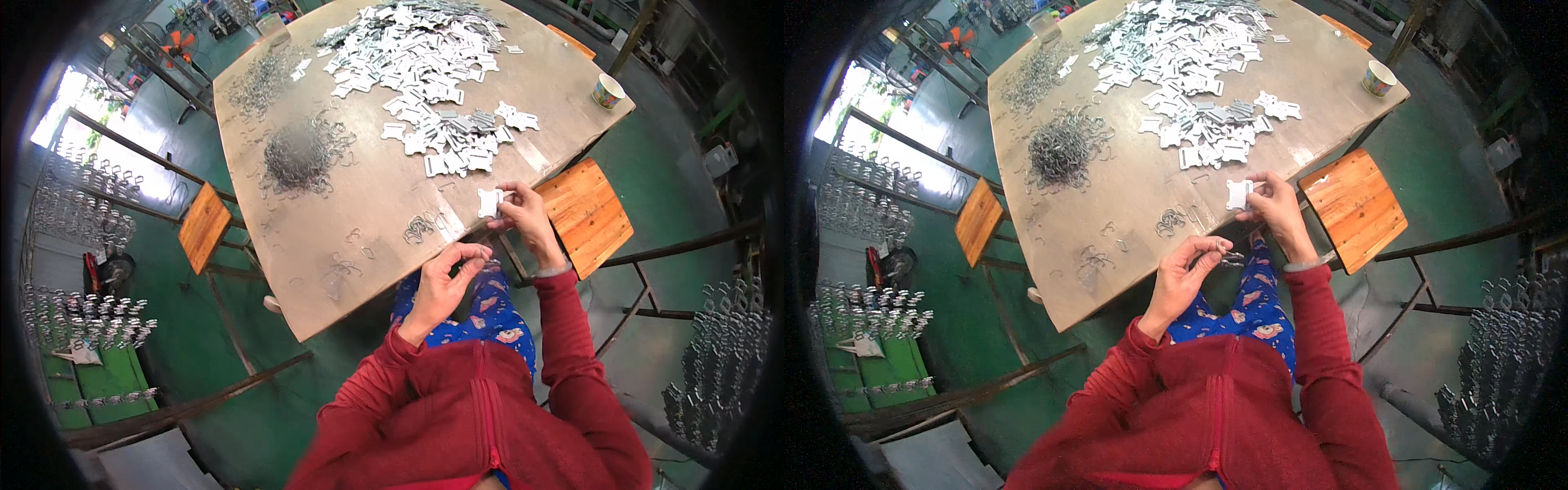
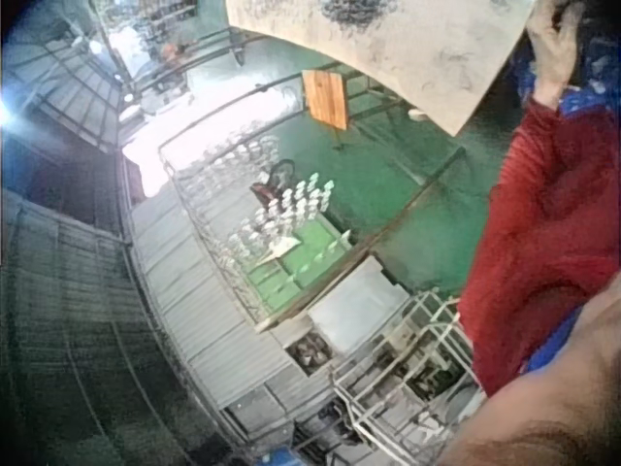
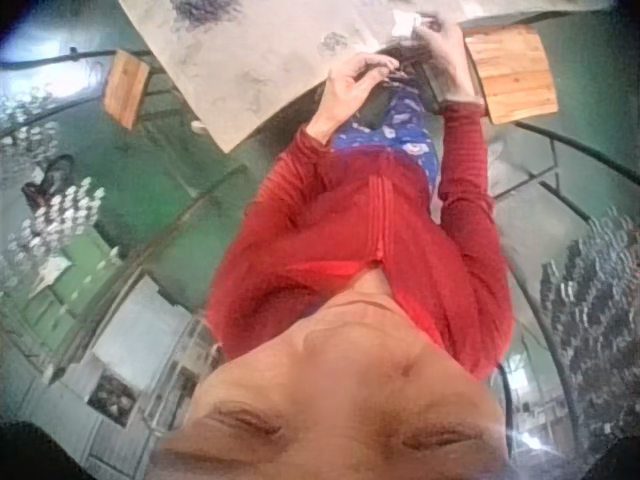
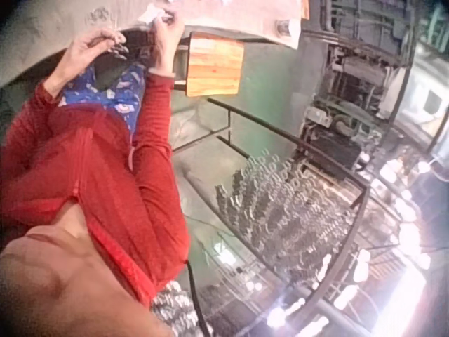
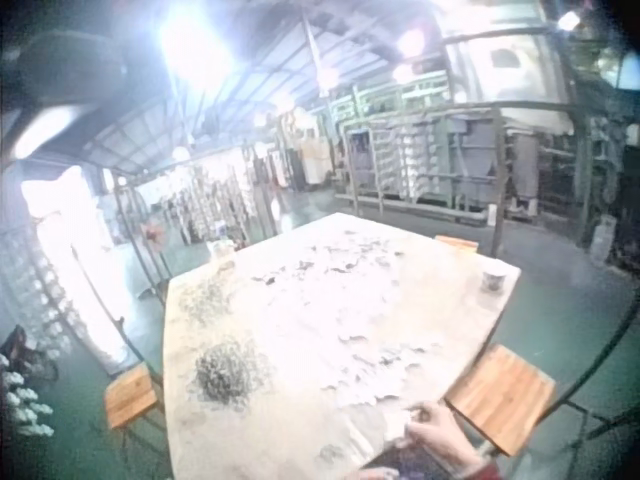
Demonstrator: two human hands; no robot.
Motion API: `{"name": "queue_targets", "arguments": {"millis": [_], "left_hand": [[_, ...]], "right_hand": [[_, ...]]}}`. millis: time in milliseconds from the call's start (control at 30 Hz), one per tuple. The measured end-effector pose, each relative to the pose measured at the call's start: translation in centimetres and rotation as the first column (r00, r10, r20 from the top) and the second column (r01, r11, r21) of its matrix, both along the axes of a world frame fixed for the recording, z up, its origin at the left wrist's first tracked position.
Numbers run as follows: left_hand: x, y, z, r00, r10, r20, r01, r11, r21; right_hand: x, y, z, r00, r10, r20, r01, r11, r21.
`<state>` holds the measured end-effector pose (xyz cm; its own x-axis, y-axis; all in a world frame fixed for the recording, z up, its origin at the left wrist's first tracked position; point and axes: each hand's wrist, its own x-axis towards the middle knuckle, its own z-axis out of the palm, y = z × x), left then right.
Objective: The person prepares metal parts for hanging by threading a wire loop through a hole in each metal bracket and twisting the wire to secure it. They then hang the assembled brackets onto a large metal rack.
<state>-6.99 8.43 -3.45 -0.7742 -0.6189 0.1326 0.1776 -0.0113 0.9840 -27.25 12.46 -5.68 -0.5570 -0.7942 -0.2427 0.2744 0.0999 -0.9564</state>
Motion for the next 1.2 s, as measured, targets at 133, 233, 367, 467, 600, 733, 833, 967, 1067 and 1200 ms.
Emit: {"name": "queue_targets", "arguments": {"millis": [133, 233, 367, 467, 600, 733, 833, 967, 1067, 1200], "left_hand": [[-0.8, -0.4, -0.5, 0.996, -0.039, 0.086, 0.043, 0.998, -0.053], [-1.0, -0.2, -0.3, 0.991, -0.022, 0.134, 0.031, 0.998, -0.059], [-1.3, -0.3, -0.2, 0.986, -0.026, 0.163, 0.034, 0.998, -0.05], [-1.1, -0.4, -0.2, 0.978, -0.022, 0.206, 0.038, 0.997, -0.073], [-1.0, -0.2, -0.4, 0.984, 0.029, 0.174, -0.012, 0.995, -0.096], [-0.8, 0.0, 0.0, 0.979, 0.027, 0.204, -0.008, 0.995, -0.097], [0.0, -0.4, 0.1, 0.979, 0.055, 0.195, -0.032, 0.992, -0.12], [0.9, -1.4, -0.3, 0.99, 0.073, 0.119, -0.069, 0.997, -0.034], [1.3, -4.5, -1.8, 0.951, 0.308, -0.002, -0.308, 0.951, 0.033], [6.0, -16.9, -4.9, 0.541, 0.74, 0.399, -0.467, 0.659, -0.59]], "right_hand": [[2.6, 2.9, 1.6, 0.979, -0.026, 0.2, 0.059, 0.986, -0.158], [3.7, 3.5, 2.0, 0.985, -0.065, 0.16, 0.093, 0.98, -0.173], [4.6, 4.1, 3.3, 0.991, -0.109, 0.073, 0.121, 0.974, -0.191], [5.5, 4.0, 4.2, 0.992, -0.122, 0.046, 0.129, 0.969, -0.209], [6.5, 4.4, 5.2, 0.987, -0.145, -0.074, 0.131, 0.976, -0.176], [7.1, 4.8, 5.4, 0.975, -0.175, -0.134, 0.15, 0.973, -0.175], [7.7, 4.7, 5.3, 0.97, -0.161, -0.182, 0.138, 0.981, -0.132], [8.8, 4.4, 5.9, 0.971, -0.168, -0.168, 0.133, 0.97, -0.201], [8.4, 4.5, 6.0, 0.965, -0.207, -0.162, 0.172, 0.964, -0.204], [7.9, 4.8, 6.1, 0.953, -0.235, -0.19, 0.185, 0.951, -0.248]]}}
